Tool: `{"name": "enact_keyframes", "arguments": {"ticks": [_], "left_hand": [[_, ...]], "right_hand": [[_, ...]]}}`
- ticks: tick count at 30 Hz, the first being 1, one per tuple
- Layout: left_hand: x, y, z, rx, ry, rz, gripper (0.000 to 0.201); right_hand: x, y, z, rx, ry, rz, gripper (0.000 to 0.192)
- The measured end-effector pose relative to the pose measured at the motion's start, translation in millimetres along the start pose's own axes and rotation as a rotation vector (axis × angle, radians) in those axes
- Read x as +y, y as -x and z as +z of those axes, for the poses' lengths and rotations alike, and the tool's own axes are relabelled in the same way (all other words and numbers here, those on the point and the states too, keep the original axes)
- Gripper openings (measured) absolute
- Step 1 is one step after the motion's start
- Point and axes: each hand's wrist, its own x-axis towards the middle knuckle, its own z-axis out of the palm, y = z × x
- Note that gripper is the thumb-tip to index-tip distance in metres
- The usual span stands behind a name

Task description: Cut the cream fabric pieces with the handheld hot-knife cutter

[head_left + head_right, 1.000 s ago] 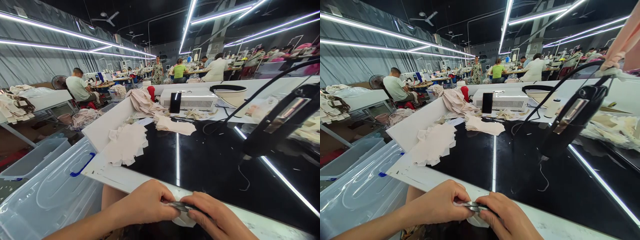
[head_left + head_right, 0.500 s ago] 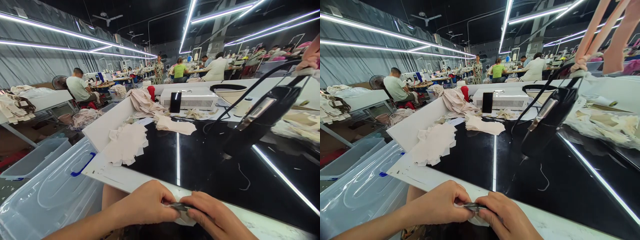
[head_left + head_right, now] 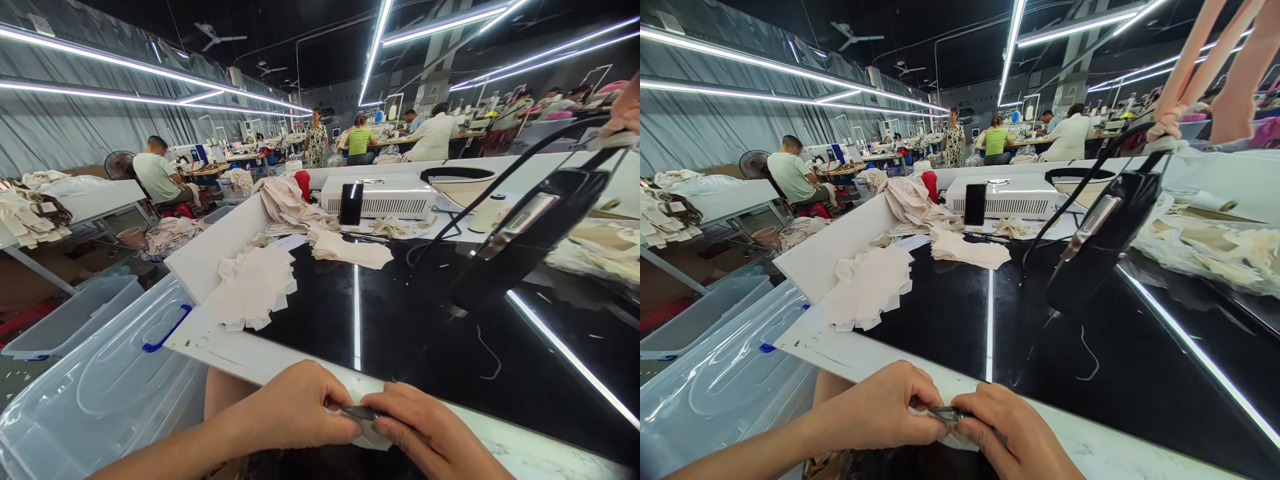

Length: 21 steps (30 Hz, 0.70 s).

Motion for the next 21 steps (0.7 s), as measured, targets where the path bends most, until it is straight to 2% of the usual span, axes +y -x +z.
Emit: {"name": "enact_keyframes", "arguments": {"ticks": [9, 17, 21], "left_hand": [[-4.1, -1.5, 1.0, 0.002, 0.025, 0.007, 0.032], [-2.7, -1.3, 1.5, 0.005, 0.039, 0.002, 0.038], [-3.2, -0.7, 2.3, 0.001, 0.06, 0.014, 0.037]], "right_hand": [[4.8, 1.7, 3.1, 0.047, -0.03, -0.045, 0.044], [1.4, 1.6, 2.9, 0.058, -0.025, -0.064, 0.039], [1.5, 3.3, 1.9, 0.119, -0.028, -0.075, 0.04]]}}
